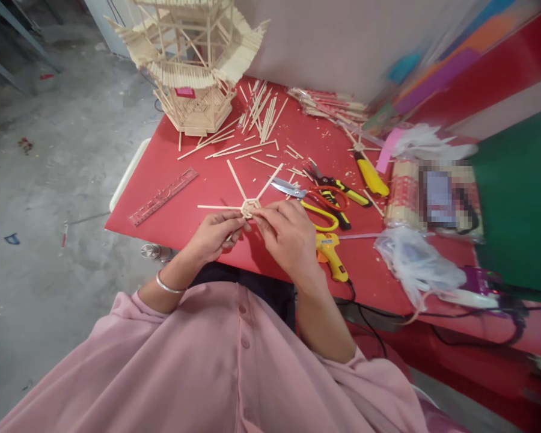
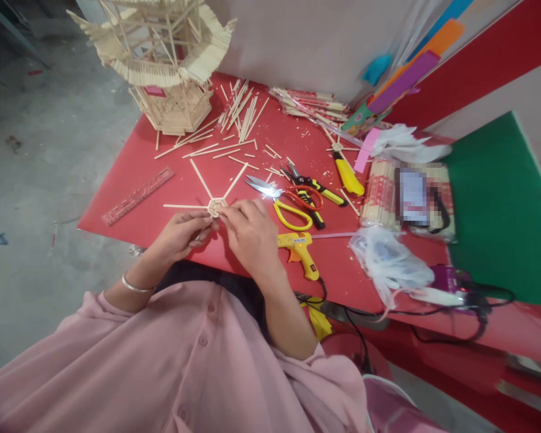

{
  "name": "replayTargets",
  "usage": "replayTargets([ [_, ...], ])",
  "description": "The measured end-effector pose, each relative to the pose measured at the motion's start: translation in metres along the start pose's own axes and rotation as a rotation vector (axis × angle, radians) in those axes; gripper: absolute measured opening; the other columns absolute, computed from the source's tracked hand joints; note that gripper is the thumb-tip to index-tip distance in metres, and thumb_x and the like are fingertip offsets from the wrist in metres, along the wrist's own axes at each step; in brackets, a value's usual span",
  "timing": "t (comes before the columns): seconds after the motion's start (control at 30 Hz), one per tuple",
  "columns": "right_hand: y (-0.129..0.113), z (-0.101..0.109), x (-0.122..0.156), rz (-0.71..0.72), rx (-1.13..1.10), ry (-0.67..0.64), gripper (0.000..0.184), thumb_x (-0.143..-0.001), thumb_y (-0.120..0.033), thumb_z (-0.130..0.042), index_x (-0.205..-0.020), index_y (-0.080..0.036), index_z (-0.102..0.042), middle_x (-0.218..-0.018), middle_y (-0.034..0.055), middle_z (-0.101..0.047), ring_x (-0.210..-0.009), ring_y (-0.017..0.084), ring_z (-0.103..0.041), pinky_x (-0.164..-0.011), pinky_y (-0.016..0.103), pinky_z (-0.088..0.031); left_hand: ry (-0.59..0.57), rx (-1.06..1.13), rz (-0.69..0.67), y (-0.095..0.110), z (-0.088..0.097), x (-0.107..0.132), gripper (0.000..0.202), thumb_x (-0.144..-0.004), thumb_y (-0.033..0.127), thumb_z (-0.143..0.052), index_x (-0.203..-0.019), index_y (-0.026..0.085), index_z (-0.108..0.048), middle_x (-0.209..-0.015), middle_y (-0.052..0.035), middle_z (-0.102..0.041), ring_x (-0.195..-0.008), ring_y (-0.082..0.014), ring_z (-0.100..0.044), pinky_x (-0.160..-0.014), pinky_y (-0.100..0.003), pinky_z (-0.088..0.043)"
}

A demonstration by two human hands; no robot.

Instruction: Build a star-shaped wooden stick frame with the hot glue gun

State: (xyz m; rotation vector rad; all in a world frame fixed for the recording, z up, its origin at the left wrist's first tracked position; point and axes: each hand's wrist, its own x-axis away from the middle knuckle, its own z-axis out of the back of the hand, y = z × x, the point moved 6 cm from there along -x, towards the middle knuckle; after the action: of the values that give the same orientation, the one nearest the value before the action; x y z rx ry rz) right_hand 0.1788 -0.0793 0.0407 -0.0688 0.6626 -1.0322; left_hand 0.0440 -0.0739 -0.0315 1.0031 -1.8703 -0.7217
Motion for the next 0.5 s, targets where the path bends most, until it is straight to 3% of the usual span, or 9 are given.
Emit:
replayTargets([
  [0.33,0.012,-0.016,-0.040,0.001,0.218,-0.455,0.025,-0.099,-0.028,-0.051,-0.100,-0.021,-0.076,-0.098,0.0087,-0.074,-0.097,0.025,-0.060,-0.072,0.034,-0.039,0.038,0.048,0.007,-0.002,0.008,-0.018,0.022,-0.077,0.027,-0.079,-0.070,0.010,-0.066,-0.046,0.0032,-0.048,-0.037,-0.0019,-0.033,-0.036,-0.015,-0.017],
  [0.5,0.017,-0.014,-0.068,-0.030,0.197,-0.663,0.024,-0.094,-0.025,-0.055,-0.098,-0.021,-0.078,-0.103,0.0087,-0.076,-0.098,0.024,-0.064,-0.075,0.033,-0.040,0.078,0.069,0.017,-0.001,0.010,-0.020,0.021,-0.077,0.023,-0.080,-0.073,0.010,-0.065,-0.054,0.0005,-0.060,-0.037,-0.0019,-0.039,-0.036,-0.015,-0.021],
])
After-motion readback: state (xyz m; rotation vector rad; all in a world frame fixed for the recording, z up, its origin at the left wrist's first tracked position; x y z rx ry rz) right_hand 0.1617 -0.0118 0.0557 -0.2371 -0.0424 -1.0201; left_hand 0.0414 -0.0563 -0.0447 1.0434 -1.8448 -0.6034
